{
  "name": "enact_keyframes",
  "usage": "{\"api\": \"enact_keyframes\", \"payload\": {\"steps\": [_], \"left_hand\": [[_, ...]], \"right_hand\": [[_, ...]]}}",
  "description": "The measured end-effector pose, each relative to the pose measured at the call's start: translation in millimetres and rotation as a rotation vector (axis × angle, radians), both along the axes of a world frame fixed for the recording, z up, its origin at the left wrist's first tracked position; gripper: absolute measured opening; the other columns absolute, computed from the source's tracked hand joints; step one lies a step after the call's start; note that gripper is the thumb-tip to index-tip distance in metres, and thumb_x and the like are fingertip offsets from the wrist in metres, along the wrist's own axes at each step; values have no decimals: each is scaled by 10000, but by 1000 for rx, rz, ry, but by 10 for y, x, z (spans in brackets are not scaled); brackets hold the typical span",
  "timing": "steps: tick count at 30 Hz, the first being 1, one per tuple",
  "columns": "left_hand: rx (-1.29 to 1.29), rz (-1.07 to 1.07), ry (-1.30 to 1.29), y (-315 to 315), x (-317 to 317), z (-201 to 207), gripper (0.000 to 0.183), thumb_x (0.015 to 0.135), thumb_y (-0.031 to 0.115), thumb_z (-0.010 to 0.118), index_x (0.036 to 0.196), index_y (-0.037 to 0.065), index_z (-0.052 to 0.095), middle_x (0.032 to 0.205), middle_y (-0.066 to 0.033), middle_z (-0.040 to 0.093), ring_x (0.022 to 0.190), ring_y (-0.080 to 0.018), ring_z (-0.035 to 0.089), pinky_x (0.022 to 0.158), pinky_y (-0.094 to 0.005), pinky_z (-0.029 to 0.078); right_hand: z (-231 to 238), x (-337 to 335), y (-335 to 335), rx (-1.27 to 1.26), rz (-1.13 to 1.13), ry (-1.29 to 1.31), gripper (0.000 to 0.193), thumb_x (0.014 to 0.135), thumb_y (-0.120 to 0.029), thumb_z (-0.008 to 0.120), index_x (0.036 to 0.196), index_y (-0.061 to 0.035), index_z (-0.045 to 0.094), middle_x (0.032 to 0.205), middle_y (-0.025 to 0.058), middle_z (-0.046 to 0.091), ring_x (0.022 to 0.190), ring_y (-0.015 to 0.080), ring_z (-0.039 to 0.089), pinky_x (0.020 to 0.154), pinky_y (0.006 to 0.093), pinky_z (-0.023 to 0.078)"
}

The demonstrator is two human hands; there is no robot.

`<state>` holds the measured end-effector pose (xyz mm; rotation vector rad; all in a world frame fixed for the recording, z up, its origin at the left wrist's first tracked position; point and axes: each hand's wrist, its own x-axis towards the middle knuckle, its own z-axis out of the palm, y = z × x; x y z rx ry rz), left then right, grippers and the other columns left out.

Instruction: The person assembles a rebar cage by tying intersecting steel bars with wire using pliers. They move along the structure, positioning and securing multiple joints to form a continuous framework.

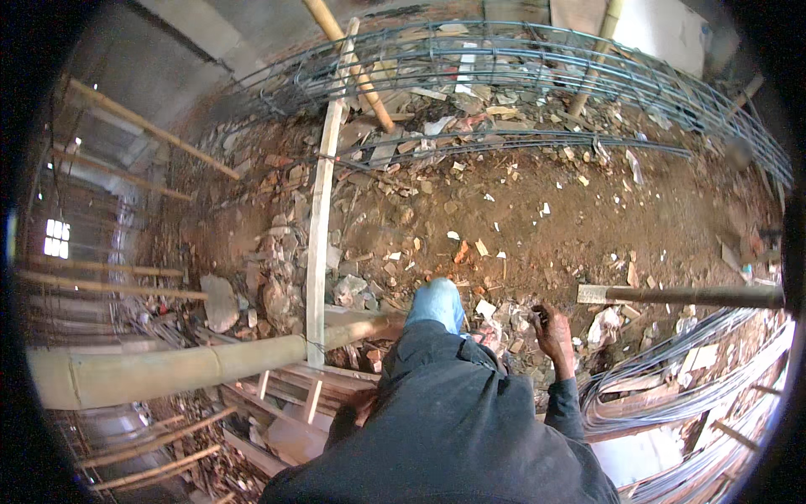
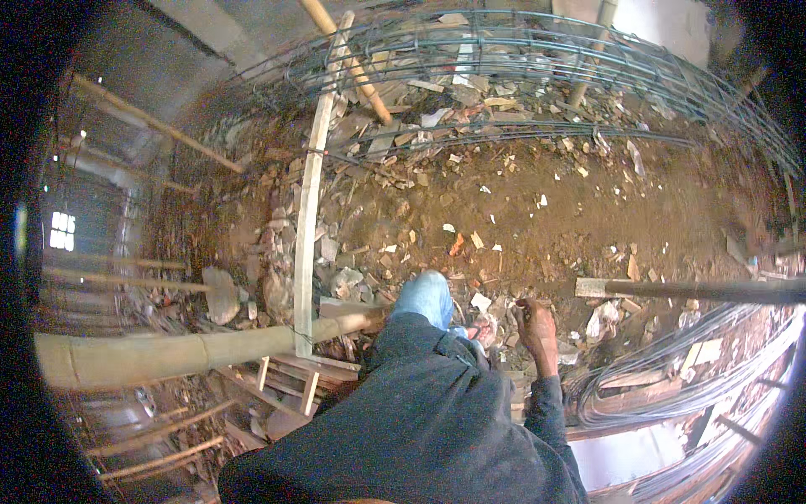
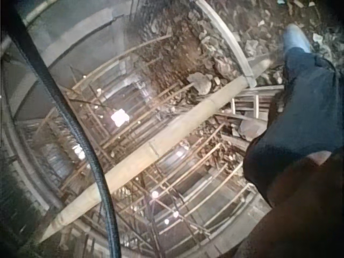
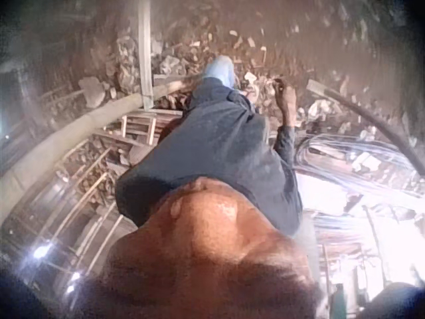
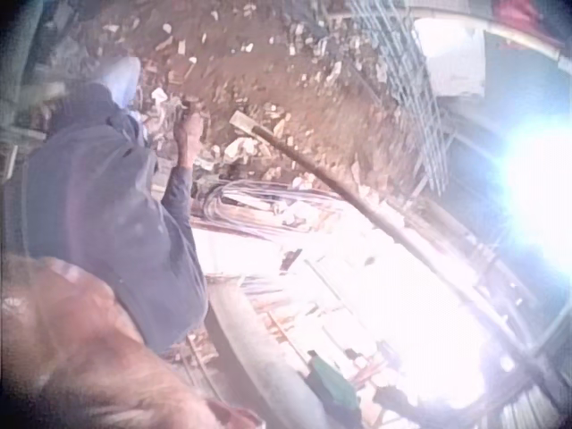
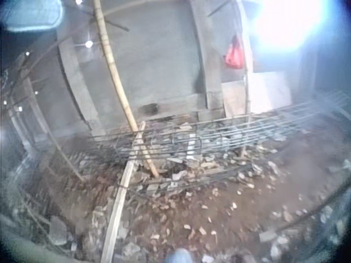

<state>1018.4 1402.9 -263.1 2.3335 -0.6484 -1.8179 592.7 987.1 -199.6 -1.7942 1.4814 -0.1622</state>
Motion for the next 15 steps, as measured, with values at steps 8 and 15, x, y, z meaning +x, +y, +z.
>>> {"api": "enact_keyframes", "payload": {"steps": [8,15], "left_hand": [[-533,135,-214,-2752,990,200,179,995,239,739,1040,69,703,841,-1,687,623,-151,598,567,-328,517],[-683,1083,222,-5185,2357,-400,693,997,369,743,1561,111,432,1509,-148,452,1203,-285,609,908,-419,598]], "right_hand": [[18,735,-558,56,293,-60,288,980,-226,728,1196,-35,734,1046,223,763,946,399,747,822,466,583],[152,1298,-1349,162,136,-156,285,986,-217,697,1227,-68,733,1093,221,767,1015,409,745,864,477,585]]}}
